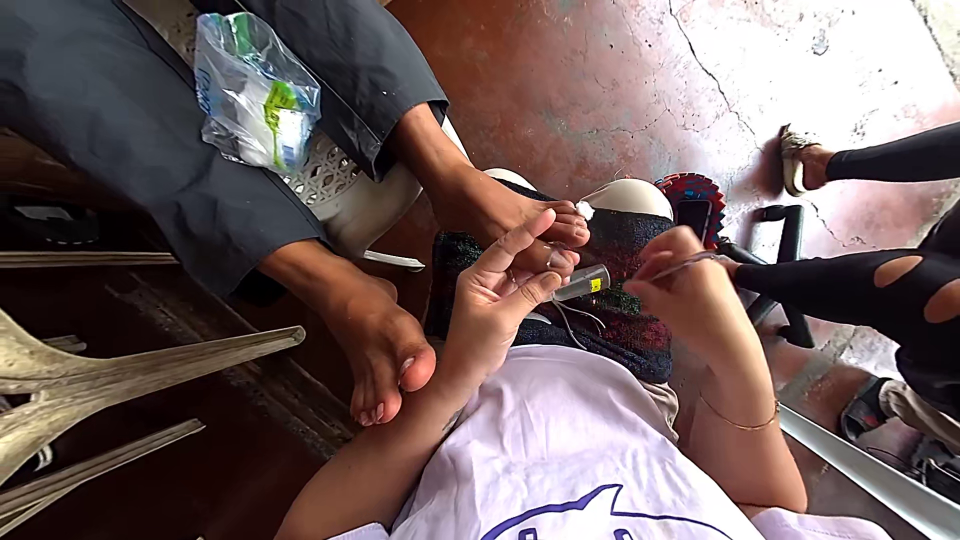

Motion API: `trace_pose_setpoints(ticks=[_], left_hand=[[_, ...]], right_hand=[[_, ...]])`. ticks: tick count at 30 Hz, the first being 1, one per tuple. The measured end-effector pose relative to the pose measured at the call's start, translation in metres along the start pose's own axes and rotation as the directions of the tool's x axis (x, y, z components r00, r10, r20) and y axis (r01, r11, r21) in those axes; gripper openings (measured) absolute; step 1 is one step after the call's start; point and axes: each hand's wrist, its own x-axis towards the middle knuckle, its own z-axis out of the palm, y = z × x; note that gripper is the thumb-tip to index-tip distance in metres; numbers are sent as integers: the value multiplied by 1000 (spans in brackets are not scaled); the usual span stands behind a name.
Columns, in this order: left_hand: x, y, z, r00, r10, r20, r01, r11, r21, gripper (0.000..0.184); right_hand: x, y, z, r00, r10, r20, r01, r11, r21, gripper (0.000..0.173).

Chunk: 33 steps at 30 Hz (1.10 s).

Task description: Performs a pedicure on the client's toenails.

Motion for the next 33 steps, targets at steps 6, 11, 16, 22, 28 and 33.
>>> trace_pose_setpoints(ticks=[6, 11, 16, 22, 28, 33], left_hand=[[1, 3, 1, 999, -46, -21, 45, 998, -46, 53], [2, 3, 1, 999, -37, -13, 36, 998, -41, 52], [3, 2, 1, 1000, -24, -18, 23, 999, -36, 50], [7, -2, 0, 1000, 0, 2, 0, 999, 53, 44], [8, 2, -5, 999, -11, 47, 8, 998, 61, 43], [8, 4, -5, 998, -7, 65, 4, 998, 56, 44]], right_hand=[[-11, 8, 12, 879, 101, 466, 29, 964, -264, 43], [1, 12, 46, 941, -335, 43, 324, 862, -390, 13], [21, 20, 73, 873, -461, 158, 474, 728, -495, 17], [-5, 9, 42, 924, -305, 229, 356, 907, -228, 40], [59, 135, -23, 919, 254, -301, -311, 937, -159, 20], [94, 218, 26, 861, 476, -177, -507, 828, -239, 14]])
